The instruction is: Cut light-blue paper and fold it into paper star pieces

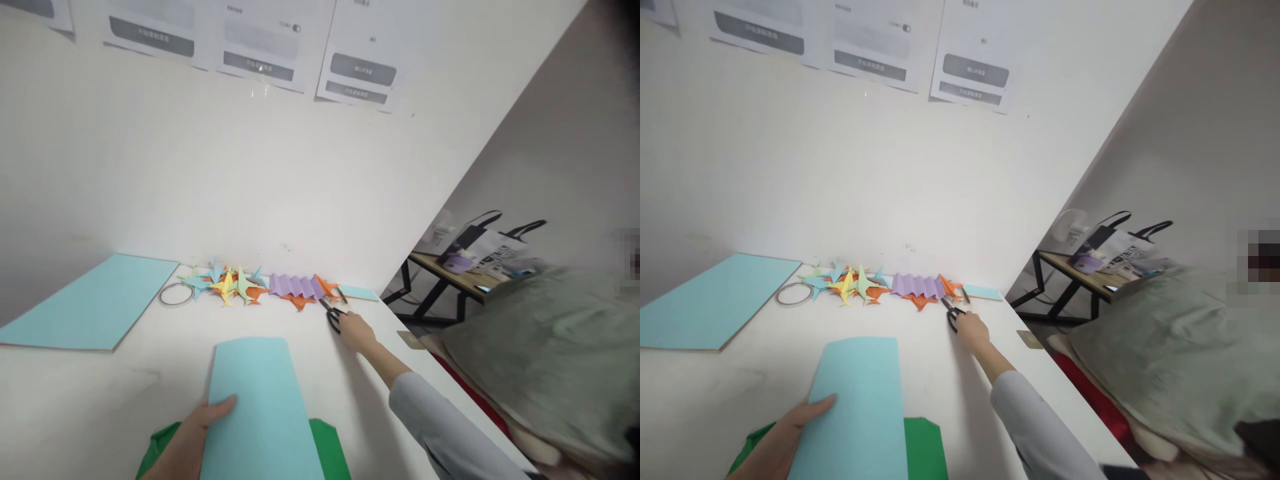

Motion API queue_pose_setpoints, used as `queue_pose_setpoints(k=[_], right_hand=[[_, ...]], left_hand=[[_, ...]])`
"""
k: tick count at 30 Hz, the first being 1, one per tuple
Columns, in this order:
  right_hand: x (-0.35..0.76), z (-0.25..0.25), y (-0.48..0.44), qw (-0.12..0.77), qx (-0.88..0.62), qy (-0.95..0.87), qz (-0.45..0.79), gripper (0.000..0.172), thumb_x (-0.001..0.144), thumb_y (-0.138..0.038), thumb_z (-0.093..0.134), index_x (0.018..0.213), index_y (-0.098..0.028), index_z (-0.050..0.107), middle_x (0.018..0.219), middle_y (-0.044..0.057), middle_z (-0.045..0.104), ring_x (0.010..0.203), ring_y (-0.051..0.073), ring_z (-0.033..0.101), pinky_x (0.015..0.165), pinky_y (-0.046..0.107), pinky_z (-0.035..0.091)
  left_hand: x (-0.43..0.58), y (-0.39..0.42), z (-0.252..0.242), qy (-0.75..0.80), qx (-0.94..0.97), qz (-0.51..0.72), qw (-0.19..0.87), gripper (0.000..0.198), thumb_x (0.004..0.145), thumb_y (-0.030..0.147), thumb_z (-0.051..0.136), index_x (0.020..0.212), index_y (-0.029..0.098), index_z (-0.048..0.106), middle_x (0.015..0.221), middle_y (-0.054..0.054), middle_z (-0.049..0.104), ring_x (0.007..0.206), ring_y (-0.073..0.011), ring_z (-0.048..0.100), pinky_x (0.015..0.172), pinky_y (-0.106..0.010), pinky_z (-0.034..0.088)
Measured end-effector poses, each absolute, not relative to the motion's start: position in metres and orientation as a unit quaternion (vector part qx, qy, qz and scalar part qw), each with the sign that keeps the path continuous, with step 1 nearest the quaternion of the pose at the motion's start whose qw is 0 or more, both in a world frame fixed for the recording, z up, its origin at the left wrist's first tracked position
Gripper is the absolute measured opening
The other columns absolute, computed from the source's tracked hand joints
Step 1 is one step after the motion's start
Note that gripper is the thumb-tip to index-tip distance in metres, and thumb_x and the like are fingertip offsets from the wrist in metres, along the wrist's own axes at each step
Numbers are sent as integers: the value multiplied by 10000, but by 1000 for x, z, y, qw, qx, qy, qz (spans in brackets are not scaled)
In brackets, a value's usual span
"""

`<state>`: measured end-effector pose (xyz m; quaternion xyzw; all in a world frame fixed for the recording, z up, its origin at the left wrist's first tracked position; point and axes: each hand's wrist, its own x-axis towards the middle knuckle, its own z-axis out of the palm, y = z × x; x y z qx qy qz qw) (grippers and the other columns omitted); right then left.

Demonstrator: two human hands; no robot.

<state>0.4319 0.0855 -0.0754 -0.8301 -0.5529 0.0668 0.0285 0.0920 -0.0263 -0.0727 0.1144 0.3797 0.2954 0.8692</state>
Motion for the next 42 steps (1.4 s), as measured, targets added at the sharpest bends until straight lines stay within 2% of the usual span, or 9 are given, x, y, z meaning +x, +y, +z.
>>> queue_pose_setpoints(k=[6, 11, 14, 16, 19, 23, 29, 37, 42], right_hand=[[418, -65, 48, 66, -822, -544, 157, 193, 730, -190, 652, 871, -61, 626, 903, 176, 621, 865, 267, 595, 705, 353, 467], [386, -68, -13, 201, -753, -546, 308, 173, 740, -240, 540, 792, -98, 624, 690, 74, 622, 632, 164, 591, 575, 263, 447], [355, -70, -43, 497, -507, -446, 545, 259, 638, -294, 643, 826, -126, 585, 687, 18, 591, 565, 95, 529, 568, 216, 437], [337, -71, -54, 574, -348, -363, 646, 310, 541, -226, 741, 789, -157, 567, 678, 0, 599, 561, 89, 532, 545, 199, 439], [322, -80, -63, 550, -262, -322, 725, 226, 736, -354, 645, 692, -156, 547, 450, -42, 492, 353, 48, 391, 338, 139, 312], [315, -96, -71, 530, -249, -296, 755, 434, 813, -552, 473, 760, -134, 576, 341, -62, 433, 239, 24, 221, 248, 130, 182], [307, -83, -80, 512, -207, -313, 773, 619, 690, -750, 412, 756, -151, 552, 669, 121, 677, 339, 69, 451, 342, 175, 302], [296, -88, -90, 469, -204, -258, 820, 544, 727, -677, 472, 781, -151, 600, 662, 36, 596, 410, 69, 465, 403, 201, 372], [296, -89, -91, 445, -184, -281, 830, 730, 745, -752, 266, 709, -113, 618, 515, 16, 519, 360, 64, 404, 389, 207, 360]], left_hand=[[87, -29, -81, 372, 151, 318, 859, 404, 706, 333, 659, 993, 59, 584, 819, -148, 704, 810, -317, 665, 758, -427, 521], [82, -26, -74, 432, 178, 399, 789, 259, 725, 253, 646, 931, 110, 582, 742, -104, 702, 714, -281, 675, 693, -414, 542], [82, -26, -58, 445, 177, 430, 765, 167, 750, 201, 610, 896, 127, 574, 692, -83, 695, 637, -255, 672, 651, -403, 549], [84, -27, -47, 454, 189, 450, 746, 186, 753, 204, 606, 920, 131, 573, 670, -71, 691, 592, -246, 665, 626, -410, 551], [90, -29, -41, 454, 204, 470, 729, 217, 745, 172, 609, 955, 130, 574, 673, -66, 694, 596, -246, 669, 609, -400, 554], [95, -33, -49, 457, 222, 458, 730, 188, 736, 112, 603, 923, 120, 594, 735, -93, 708, 665, -263, 680, 652, -411, 556], [92, -30, -60, 455, 238, 462, 723, 216, 702, 125, 657, 913, 131, 613, 848, -119, 708, 762, -297, 675, 696, -445, 556], [84, -17, -63, 442, 165, 566, 676, 294, 742, 49, 599, 1019, 146, 594, 877, -72, 698, 757, -227, 683, 724, -384, 578], [81, -13, -63, 441, 131, 582, 671, 319, 743, 35, 598, 1037, 159, 596, 834, -46, 694, 712, -200, 684, 685, -339, 591]])
